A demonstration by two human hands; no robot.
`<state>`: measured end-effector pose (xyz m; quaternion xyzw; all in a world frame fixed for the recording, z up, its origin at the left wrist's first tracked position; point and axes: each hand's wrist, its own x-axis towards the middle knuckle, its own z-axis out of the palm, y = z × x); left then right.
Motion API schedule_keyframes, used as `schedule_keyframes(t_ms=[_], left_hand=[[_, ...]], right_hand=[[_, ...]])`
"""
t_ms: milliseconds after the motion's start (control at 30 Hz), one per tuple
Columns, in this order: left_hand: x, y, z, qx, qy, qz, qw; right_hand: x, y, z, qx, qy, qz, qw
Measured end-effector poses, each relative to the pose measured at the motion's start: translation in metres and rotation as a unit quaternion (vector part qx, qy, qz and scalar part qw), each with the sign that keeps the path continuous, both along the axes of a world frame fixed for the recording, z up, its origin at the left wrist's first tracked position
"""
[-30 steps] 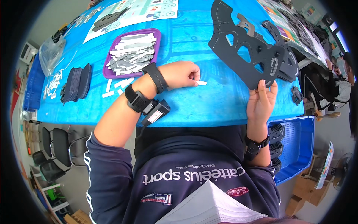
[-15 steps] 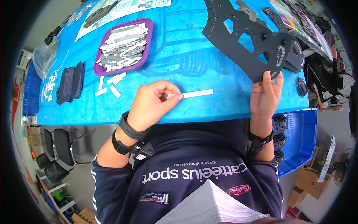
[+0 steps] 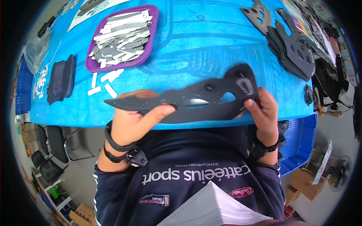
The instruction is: Applying adhesive strips to pre-cut shoe components and organizing them.
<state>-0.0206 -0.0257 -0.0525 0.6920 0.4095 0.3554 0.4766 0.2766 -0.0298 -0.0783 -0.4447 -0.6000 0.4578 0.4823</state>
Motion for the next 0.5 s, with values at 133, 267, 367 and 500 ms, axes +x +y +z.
schedule_keyframes(t_ms=[133, 267, 367, 500], left_hand=[[0.002, -0.002, -0.001, -0.076, -0.056, 0.151, 0.984], [-0.017, 0.003, -0.008, -0.207, 0.039, 0.068, 0.975], [-0.021, 0.006, -0.010, -0.079, 0.019, -0.001, 0.997], [-0.010, 0.005, -0.021, 0.074, 0.089, 0.078, 0.990]], right_hand=[[-0.004, 0.006, 0.005, -0.026, -0.139, 0.009, 0.990], [-0.005, 0.012, 0.006, 0.097, -0.237, 0.036, 0.966], [-0.008, 0.015, 0.006, 0.116, -0.296, 0.041, 0.947], [-0.011, 0.017, 0.007, 0.098, -0.363, 0.031, 0.926]])
